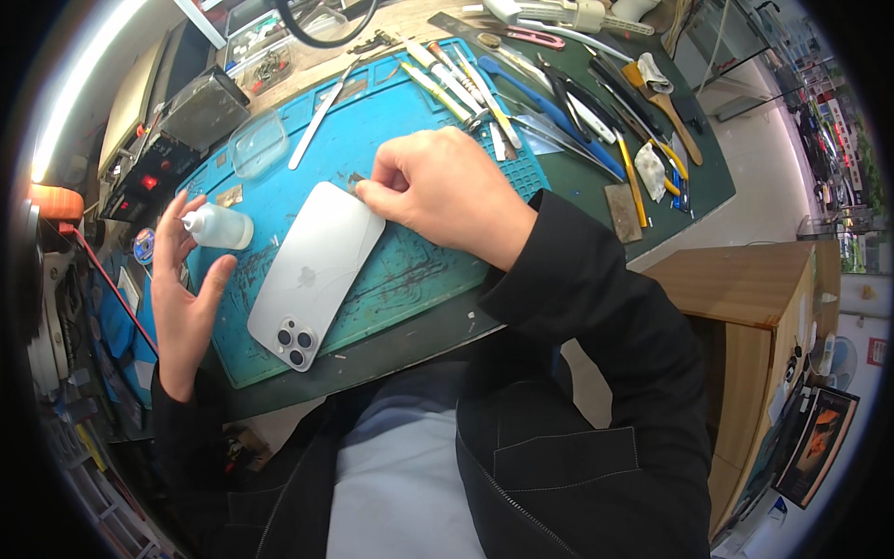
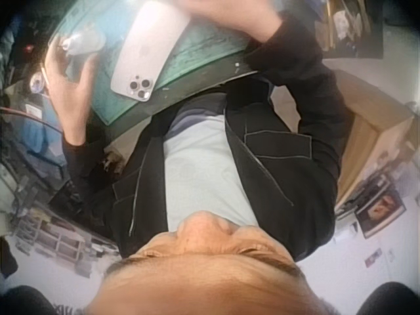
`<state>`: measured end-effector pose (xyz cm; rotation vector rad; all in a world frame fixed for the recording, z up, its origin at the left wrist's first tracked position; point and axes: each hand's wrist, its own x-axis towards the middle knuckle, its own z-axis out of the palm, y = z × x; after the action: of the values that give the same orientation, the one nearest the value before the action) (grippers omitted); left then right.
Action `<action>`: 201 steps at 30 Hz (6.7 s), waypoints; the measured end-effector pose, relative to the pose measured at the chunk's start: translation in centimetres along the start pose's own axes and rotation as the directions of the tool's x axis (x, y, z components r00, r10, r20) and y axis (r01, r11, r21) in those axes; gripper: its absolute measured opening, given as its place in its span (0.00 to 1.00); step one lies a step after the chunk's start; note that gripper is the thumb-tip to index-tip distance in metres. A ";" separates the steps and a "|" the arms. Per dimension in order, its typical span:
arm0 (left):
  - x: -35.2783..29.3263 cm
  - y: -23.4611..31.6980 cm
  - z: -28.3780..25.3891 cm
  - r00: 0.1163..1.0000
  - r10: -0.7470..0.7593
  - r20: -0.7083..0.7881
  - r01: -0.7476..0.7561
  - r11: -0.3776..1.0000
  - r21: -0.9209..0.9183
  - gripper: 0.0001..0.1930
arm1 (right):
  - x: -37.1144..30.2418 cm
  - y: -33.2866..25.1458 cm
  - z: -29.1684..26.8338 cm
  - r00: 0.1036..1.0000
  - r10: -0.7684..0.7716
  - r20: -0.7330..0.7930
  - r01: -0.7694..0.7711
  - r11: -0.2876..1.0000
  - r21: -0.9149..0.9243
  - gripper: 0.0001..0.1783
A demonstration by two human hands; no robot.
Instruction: The person applies a protective film to the back of a smartphone. They repeatedly apply liquid from a small bottle and use a plastic card to smooth the film, then peel and reposition the film multiple times.
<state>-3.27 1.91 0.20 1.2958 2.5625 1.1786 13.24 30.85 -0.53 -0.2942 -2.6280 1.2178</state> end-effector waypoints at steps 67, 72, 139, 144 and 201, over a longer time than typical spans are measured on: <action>3.5 3.5 4.1 0.922 0.378 0.082 -0.386 0.905 0.179 0.29 | 2.3 1.0 -2.1 0.955 0.113 0.273 -0.141 0.986 0.086 0.21; 0.6 1.1 2.6 0.999 -0.011 0.050 0.028 0.938 -0.346 0.31 | 1.8 0.7 -1.8 0.976 0.077 0.202 -0.082 0.996 0.016 0.20; -8.7 5.9 3.6 0.997 0.036 0.065 -0.039 0.998 0.043 0.59 | 3.5 -1.2 -0.3 0.972 0.131 0.194 -0.109 0.987 -0.122 0.19; -8.6 6.0 3.6 0.997 0.038 0.061 -0.041 0.998 0.050 0.59 | 3.4 -1.1 -0.1 0.973 0.133 0.190 -0.110 0.986 -0.125 0.19; -8.6 2.6 0.8 0.995 -0.077 0.061 0.076 0.997 0.010 0.56 | 0.4 -0.9 1.1 0.866 -0.490 0.104 0.501 0.843 -0.196 0.08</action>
<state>4.38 -2.66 -1.15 1.2038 2.5513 1.0990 12.48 29.56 -0.52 0.3747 -2.6350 0.7723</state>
